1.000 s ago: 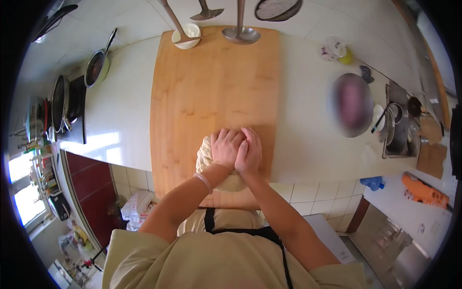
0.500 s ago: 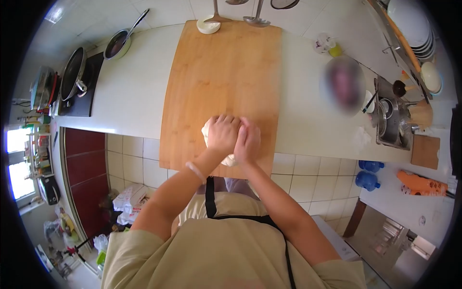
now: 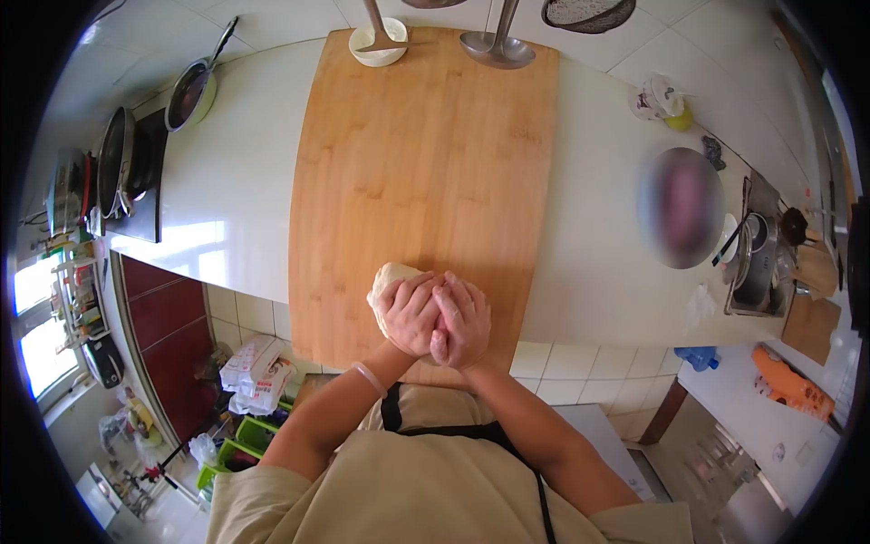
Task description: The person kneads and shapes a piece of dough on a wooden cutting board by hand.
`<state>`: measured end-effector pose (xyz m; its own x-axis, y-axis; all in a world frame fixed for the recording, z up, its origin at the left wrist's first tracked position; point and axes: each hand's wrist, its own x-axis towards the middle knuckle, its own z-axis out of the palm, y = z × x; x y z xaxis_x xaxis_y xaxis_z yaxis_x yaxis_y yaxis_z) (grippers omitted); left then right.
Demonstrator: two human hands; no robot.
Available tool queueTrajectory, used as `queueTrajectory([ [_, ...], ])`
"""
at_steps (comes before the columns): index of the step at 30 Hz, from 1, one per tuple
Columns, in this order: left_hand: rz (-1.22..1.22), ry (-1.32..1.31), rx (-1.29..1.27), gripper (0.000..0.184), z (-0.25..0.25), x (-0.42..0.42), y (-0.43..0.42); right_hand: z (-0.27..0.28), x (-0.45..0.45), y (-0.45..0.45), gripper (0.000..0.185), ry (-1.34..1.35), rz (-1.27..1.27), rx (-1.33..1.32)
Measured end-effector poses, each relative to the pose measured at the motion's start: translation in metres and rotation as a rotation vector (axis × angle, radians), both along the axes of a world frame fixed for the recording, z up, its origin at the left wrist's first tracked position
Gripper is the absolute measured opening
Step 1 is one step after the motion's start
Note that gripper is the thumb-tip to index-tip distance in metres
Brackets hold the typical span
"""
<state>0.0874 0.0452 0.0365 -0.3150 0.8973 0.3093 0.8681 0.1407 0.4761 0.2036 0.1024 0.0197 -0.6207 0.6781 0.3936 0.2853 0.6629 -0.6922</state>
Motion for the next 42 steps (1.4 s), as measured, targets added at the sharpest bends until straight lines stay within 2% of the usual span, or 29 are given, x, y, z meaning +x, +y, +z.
queueTrajectory([
  [2,-0.041,-0.025,0.071,0.036,-0.007,-0.008,0.027,-0.007,-0.007,0.019,0.052,0.045,-0.049,-0.036],
  [6,-0.106,-0.063,0.051,0.025,-0.011,-0.017,0.072,-0.014,-0.012,0.052,0.050,0.023,-0.169,-0.053],
  [11,-0.154,-0.103,0.091,0.019,-0.025,-0.019,0.120,-0.028,-0.017,0.077,0.047,0.005,-0.366,-0.036],
  [13,-0.164,-0.060,-0.012,0.020,-0.022,-0.019,0.124,-0.032,-0.015,0.074,0.045,-0.099,-0.404,-0.097],
  [14,-0.148,-0.044,-0.128,0.029,-0.015,-0.018,0.125,-0.036,-0.017,0.073,0.041,-0.098,-0.458,-0.069],
  [15,-0.148,-0.037,-0.100,0.029,-0.015,-0.018,0.123,-0.024,-0.019,0.072,0.041,-0.087,-0.458,-0.042],
  [17,-0.119,0.121,-0.516,0.040,-0.025,-0.021,0.114,-0.002,-0.027,0.061,0.037,0.098,-0.518,-0.485],
  [18,-0.086,-0.004,-0.626,0.048,-0.004,-0.027,0.114,0.000,-0.027,0.055,0.033,0.212,-0.479,-0.420],
  [19,-0.071,0.002,-0.623,0.048,0.020,-0.032,0.103,0.012,-0.029,0.044,0.033,0.220,-0.464,-0.420],
  [20,-0.070,-0.046,-0.685,0.041,0.043,-0.036,0.091,0.033,-0.029,0.030,0.032,0.104,-0.476,-0.553],
  [21,-0.070,-0.096,-0.752,0.034,0.053,-0.037,0.079,0.044,-0.028,0.014,0.031,-0.018,-0.487,-0.690],
  [22,-0.060,-0.092,-0.764,0.034,0.047,-0.036,0.058,0.039,-0.028,-0.003,0.031,-0.016,-0.477,-0.703],
  [24,-0.077,0.047,-0.253,0.031,0.026,-0.032,0.006,0.030,-0.028,-0.034,0.030,-0.227,-0.491,-0.168],
  [25,-0.043,0.036,-0.131,0.029,0.016,-0.027,-0.015,0.028,-0.022,-0.047,0.030,-0.224,-0.484,-0.174],
  [26,-0.026,-0.042,-0.171,0.031,0.021,-0.022,-0.035,0.027,-0.013,-0.062,0.033,-0.188,-0.359,-0.117],
  [27,0.008,-0.019,-0.087,0.034,0.019,-0.014,-0.056,0.026,-0.006,-0.073,0.036,-0.151,-0.236,-0.058],
  [28,0.041,0.004,-0.003,0.038,0.015,-0.007,-0.072,0.026,0.000,-0.082,0.036,-0.151,-0.231,-0.063],
  [30,0.078,-0.008,0.034,0.041,0.000,0.004,-0.091,0.027,0.008,-0.092,0.042,-0.226,-0.120,0.045],
  [35,0.129,0.018,0.094,0.049,-0.035,0.002,-0.094,0.002,0.008,-0.086,0.043,-0.225,-0.097,0.133],
  [42,0.142,0.013,0.051,0.046,-0.018,-0.019,-0.020,0.001,-0.016,-0.008,0.048,-0.154,-0.069,0.023],
])
